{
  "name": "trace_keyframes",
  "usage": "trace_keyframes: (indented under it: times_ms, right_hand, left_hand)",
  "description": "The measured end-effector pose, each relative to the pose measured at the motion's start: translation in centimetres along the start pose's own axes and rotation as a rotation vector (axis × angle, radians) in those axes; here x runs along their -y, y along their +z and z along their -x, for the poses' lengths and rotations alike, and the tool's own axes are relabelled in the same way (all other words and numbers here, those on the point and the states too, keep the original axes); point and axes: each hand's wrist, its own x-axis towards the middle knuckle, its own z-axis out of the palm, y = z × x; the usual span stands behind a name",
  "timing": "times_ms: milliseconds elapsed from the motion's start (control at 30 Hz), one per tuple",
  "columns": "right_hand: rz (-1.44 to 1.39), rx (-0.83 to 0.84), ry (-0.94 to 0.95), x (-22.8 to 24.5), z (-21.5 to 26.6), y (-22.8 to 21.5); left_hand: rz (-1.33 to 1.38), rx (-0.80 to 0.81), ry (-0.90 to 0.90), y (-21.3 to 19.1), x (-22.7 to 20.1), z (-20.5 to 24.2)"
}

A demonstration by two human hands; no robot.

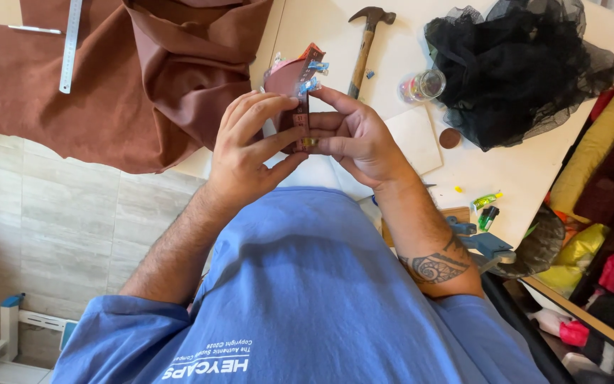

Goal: Measuring leather pieces and securing them with clips for assembly

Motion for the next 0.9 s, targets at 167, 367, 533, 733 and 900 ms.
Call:
trace_keyframes:
  times_ms: [167,367,533,733,900]
  right_hand:
    - [-0.033,0.011,0.004,-0.32,0.08,-0.37]
    - [-0.053,-0.006,0.01,-0.53,0.19,-0.22]
    - [-0.066,0.032,-0.014,-0.69,0.11,-0.17]
    - [-0.067,0.052,-0.028,-0.57,-0.06,-0.08]
    - [-0.071,0.019,-0.022,-0.93,0.08,-0.03]
  left_hand:
    - [0.056,-0.01,0.021,-0.31,0.12,-0.27]
    - [0.087,-0.002,0.003,-0.4,0.32,-0.06]
    - [0.119,-0.015,-0.008,-0.7,0.01,-0.32]
    - [0.123,-0.021,-0.007,-0.74,0.02,-0.25]
    - [0.109,-0.016,-0.03,-0.86,-0.38,-0.1]
